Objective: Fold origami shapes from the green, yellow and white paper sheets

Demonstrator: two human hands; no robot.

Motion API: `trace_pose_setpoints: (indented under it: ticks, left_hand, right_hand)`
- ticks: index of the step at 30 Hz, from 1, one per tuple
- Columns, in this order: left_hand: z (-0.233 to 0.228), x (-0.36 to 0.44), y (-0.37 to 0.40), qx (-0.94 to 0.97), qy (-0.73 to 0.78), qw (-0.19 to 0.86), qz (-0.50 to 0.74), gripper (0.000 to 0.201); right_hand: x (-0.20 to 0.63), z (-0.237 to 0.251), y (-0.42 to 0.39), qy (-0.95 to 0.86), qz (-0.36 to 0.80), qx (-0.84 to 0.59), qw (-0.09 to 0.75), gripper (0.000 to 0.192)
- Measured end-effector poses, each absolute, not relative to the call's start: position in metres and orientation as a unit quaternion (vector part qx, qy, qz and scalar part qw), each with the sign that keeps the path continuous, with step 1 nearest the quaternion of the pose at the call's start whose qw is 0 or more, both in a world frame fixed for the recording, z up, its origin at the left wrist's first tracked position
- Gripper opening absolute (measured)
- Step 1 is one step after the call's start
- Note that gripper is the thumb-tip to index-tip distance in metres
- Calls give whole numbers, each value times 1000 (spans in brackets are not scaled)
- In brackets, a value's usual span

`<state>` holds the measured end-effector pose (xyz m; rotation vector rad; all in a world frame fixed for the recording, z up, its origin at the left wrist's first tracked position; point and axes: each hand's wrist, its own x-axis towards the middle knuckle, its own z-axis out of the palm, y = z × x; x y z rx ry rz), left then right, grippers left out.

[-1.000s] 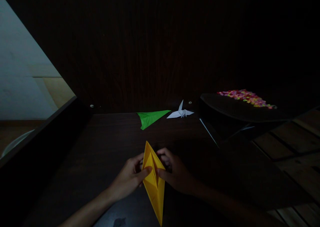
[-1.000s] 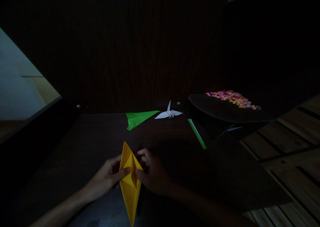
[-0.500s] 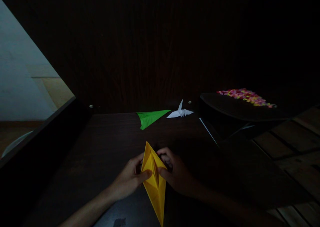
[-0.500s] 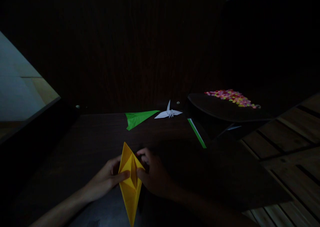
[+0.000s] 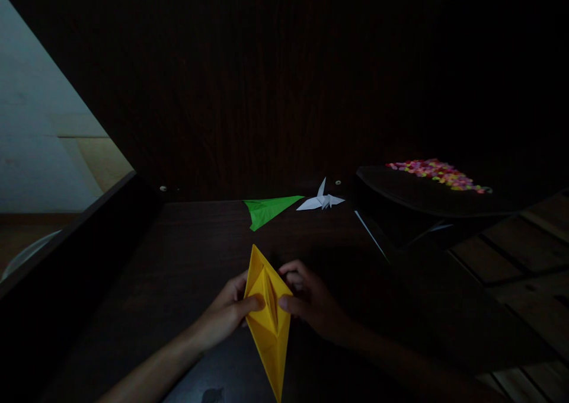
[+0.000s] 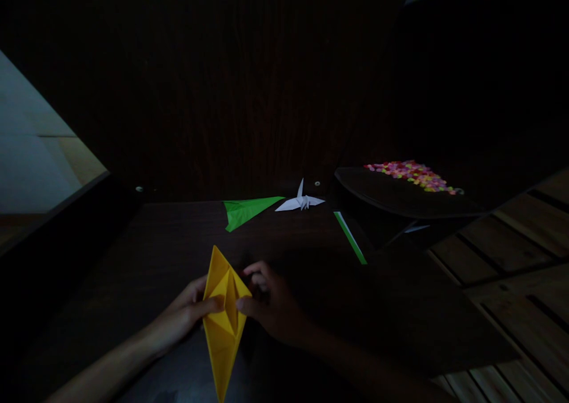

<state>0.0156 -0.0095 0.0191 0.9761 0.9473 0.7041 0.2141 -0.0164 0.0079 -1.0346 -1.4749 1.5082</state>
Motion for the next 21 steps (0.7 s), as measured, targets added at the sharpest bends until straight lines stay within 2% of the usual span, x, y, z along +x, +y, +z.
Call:
trace_pose_setpoints:
  ticks: [5,21]
  left_hand:
    - [20,15,-10,437,446,711,324,33]
    - [18,13,-12,390,421,750,329,26]
  right_hand:
    - [214,7,-13,-505,694,-355,371,42]
    - [211,5,-9,-379,808,-319,320,40]
